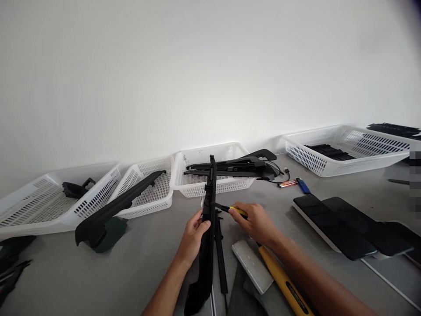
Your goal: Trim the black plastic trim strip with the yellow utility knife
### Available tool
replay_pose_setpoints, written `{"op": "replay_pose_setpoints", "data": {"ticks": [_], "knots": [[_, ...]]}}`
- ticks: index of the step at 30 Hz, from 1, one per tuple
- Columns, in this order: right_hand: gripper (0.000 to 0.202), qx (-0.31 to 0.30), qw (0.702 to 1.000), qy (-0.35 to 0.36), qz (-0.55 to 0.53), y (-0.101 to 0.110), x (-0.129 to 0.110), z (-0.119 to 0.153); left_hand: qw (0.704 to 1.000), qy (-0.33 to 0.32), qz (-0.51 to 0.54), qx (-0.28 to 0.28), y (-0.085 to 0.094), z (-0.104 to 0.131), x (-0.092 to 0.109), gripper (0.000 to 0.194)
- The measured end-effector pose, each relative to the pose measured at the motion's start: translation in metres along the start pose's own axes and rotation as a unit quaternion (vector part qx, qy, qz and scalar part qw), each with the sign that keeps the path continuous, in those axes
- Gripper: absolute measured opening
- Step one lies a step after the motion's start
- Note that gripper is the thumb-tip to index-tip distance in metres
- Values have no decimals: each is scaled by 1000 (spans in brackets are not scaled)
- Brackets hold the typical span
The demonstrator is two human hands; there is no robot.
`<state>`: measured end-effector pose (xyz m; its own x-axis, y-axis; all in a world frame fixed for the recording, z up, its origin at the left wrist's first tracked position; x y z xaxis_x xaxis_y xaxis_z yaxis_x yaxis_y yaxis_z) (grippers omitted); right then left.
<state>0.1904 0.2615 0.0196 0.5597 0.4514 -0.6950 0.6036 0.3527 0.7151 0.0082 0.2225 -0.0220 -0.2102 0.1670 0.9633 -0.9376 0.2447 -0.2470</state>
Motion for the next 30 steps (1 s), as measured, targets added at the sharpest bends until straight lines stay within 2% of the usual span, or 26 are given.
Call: {"op": "replay_pose_setpoints", "data": {"ticks": [3,4,7,10,14,17,21,22,26,28,30], "knots": [[54,-49,999,17,-6,-8,-3,-2,1000,-2,-1,-6,-1,0,2,46],[54,-46,999,10,-10,-7,0,-2,1000,-5,-2,-10,-2,0,2,45],[49,47,999,-10,-3,8,9,1,1000,-6,-8,-20,-3,-1,2,47],[48,109,993,24,27,15,5,5,1000,10,-15,-9,-2,0,0,54],[47,81,992,86,36,6,-7,2,1000,4,-18,-2,-2,1,2,53],[45,45,994,104,8,1,-5,-1,1000,0,-20,-15,-4,0,3,48],[47,107,992,56,-33,16,11,3,1000,-1,-18,-21,-4,-1,0,48],[48,95,993,50,-43,14,12,3,1000,-2,-15,-21,-3,-1,0,48],[52,-39,994,68,-73,-8,-5,-2,1000,-4,-19,-11,-2,0,2,48],[56,-50,995,58,-66,-12,-8,-3,999,-6,-28,-14,-2,0,5,46],[62,-32,998,34,-49,-10,-4,-5,998,6,-45,-35,-6,0,5,41]]}}
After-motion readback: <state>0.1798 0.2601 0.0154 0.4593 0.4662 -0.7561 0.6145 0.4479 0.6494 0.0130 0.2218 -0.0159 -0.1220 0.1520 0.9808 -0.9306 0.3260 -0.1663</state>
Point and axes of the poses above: each hand's wrist, its own z-axis away from the middle knuckle, its own y-axis out of the back of the hand, x = y × z, the point moved 9 cm from there along -z, towards the middle knuckle, and after that the axes turned 15 degrees about -x, right-handed, at the moved point
